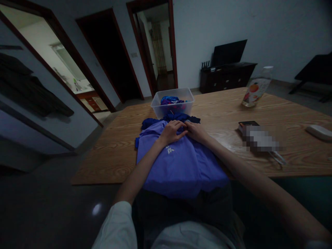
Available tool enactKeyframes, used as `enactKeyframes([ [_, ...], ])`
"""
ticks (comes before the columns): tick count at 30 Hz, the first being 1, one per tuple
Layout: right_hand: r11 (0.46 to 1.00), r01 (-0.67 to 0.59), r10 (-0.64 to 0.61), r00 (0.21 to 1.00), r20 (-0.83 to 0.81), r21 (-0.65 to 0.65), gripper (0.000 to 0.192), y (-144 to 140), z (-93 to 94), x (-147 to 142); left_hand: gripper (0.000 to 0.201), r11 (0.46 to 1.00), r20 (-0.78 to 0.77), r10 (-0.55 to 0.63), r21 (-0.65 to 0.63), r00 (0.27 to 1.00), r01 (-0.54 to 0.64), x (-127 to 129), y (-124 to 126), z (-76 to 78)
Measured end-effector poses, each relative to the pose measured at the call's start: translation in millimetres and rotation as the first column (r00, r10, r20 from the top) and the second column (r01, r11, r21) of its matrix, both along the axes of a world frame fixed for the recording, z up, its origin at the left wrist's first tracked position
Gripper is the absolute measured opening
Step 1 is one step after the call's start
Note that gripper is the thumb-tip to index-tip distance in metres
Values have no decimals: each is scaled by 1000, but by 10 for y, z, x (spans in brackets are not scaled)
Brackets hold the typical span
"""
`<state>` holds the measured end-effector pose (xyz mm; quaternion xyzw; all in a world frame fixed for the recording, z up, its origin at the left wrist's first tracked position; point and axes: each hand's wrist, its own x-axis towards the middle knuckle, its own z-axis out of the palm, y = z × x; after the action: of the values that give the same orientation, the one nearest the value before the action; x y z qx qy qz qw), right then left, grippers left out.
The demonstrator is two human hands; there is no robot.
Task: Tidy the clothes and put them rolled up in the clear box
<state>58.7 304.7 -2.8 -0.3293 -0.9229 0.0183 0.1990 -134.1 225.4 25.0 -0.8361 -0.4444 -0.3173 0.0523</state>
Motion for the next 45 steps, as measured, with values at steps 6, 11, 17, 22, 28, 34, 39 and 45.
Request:
enactKeyframes([
  [6, 1000, -15, 15, 1000, -6, 4, 26, 17, -21, 4, 25, 1000, 10, -10, -16, 1000, 10, -2, 1, 7],
  [11, 1000, -8, 8, 1000, 1, -1, 28, 33, -41, 1, 24, 1000, 7, -7, -8, 1000, 8, -2, 9, 0],
  [17, 1000, 5, -5, 1000, 16, -7, 28, 5, -4, 3, 24, 1000, -2, -15, 20, 1000, 15, 1, 7, 16],
  [22, 1000, 3, -3, 1000, 17, -6, 28, 18, -20, -3, 24, 999, -30, 44, -5, 999, -44, 11, 0, 29],
  [28, 1000, 25, -25, 1000, 12, 7, 29, 16, -40, -17, 24, 993, -34, 115, 9, 993, -115, -1, 12, 24],
  [34, 1000, -9, 9, 1000, -10, 24, 30, 12, -51, -13, 25, 993, -29, 115, 14, 993, -115, -11, 18, 13],
  [39, 1000, -3, 3, 1000, -1, 12, 28, 10, -49, -18, 25, 995, -35, 97, 28, 995, -96, -12, 25, 1],
  [45, 1000, 3, -3, 1000, -2, 10, 29, -6, -23, -22, 25, 996, -29, 94, 12, 995, -94, -15, 31, -4],
])
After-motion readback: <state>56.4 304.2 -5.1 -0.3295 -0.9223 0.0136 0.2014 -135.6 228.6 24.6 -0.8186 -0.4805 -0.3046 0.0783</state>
